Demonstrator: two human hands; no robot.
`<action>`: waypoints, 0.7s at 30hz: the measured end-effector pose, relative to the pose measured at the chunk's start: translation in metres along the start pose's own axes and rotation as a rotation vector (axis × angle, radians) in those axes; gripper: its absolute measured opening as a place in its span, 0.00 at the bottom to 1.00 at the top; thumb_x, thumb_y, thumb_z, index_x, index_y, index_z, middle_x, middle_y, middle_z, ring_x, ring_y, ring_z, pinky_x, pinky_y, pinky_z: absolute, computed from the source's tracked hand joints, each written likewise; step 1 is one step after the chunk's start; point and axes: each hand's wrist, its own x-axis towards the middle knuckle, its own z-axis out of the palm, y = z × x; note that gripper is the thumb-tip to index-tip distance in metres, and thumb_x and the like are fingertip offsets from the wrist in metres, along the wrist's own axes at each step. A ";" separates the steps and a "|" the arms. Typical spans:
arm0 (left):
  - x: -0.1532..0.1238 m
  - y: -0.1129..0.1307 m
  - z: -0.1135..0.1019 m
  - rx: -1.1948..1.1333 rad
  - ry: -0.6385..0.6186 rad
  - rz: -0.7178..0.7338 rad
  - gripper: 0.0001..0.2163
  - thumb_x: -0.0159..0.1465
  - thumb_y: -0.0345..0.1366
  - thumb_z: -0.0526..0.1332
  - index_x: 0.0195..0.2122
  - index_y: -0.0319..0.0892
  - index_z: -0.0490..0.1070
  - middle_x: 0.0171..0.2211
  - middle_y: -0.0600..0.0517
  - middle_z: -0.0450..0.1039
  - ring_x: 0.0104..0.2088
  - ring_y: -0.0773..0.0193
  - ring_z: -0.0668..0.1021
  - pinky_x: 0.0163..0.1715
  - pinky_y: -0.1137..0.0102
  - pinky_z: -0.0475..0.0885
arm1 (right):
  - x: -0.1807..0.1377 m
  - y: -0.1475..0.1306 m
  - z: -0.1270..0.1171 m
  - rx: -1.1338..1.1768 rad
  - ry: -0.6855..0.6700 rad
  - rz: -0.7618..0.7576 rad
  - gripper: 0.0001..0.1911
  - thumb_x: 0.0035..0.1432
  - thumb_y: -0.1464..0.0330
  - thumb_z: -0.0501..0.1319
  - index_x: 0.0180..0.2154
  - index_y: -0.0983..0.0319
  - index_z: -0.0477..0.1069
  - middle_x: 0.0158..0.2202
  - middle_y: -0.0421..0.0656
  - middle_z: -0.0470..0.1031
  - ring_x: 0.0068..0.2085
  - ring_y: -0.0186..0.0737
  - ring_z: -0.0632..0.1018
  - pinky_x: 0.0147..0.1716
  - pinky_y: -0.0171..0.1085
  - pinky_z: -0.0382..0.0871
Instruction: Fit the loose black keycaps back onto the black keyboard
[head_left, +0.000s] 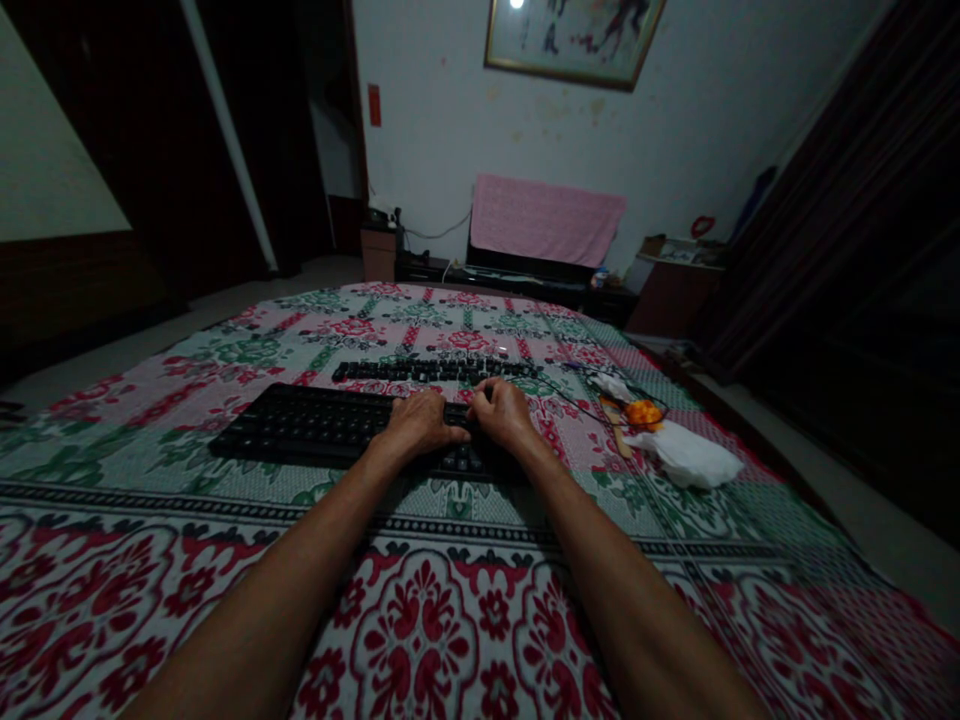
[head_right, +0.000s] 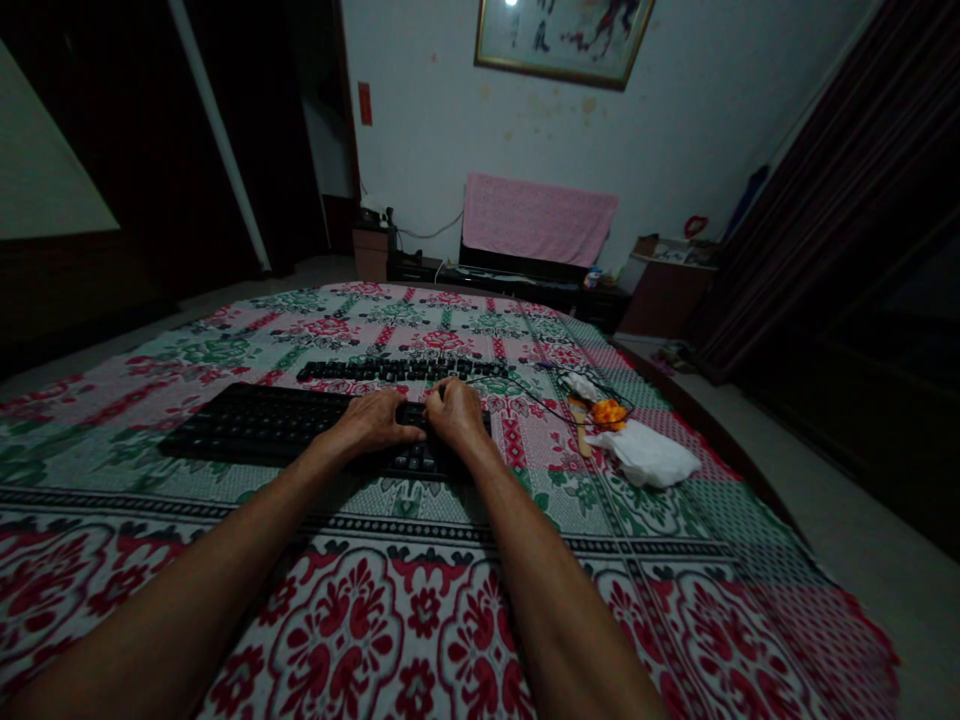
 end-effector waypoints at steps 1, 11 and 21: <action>0.000 0.000 0.000 -0.003 -0.003 0.001 0.27 0.50 0.56 0.57 0.42 0.40 0.70 0.44 0.42 0.73 0.46 0.49 0.74 0.43 0.62 0.66 | -0.001 -0.002 -0.001 -0.024 0.007 -0.020 0.11 0.53 0.69 0.52 0.35 0.64 0.71 0.24 0.42 0.76 0.29 0.36 0.75 0.29 0.31 0.62; -0.001 -0.001 0.001 -0.009 0.007 0.019 0.26 0.51 0.55 0.57 0.41 0.39 0.70 0.44 0.41 0.72 0.46 0.49 0.73 0.43 0.61 0.67 | 0.004 -0.012 -0.018 0.115 0.041 -0.069 0.10 0.53 0.71 0.51 0.36 0.63 0.68 0.22 0.39 0.74 0.25 0.34 0.74 0.30 0.31 0.64; 0.001 -0.007 -0.002 -0.124 0.021 0.122 0.22 0.53 0.47 0.60 0.49 0.53 0.69 0.50 0.52 0.70 0.51 0.55 0.70 0.49 0.64 0.63 | 0.008 0.006 -0.011 0.275 -0.008 -0.053 0.11 0.56 0.66 0.51 0.39 0.62 0.66 0.26 0.39 0.76 0.26 0.33 0.74 0.30 0.31 0.65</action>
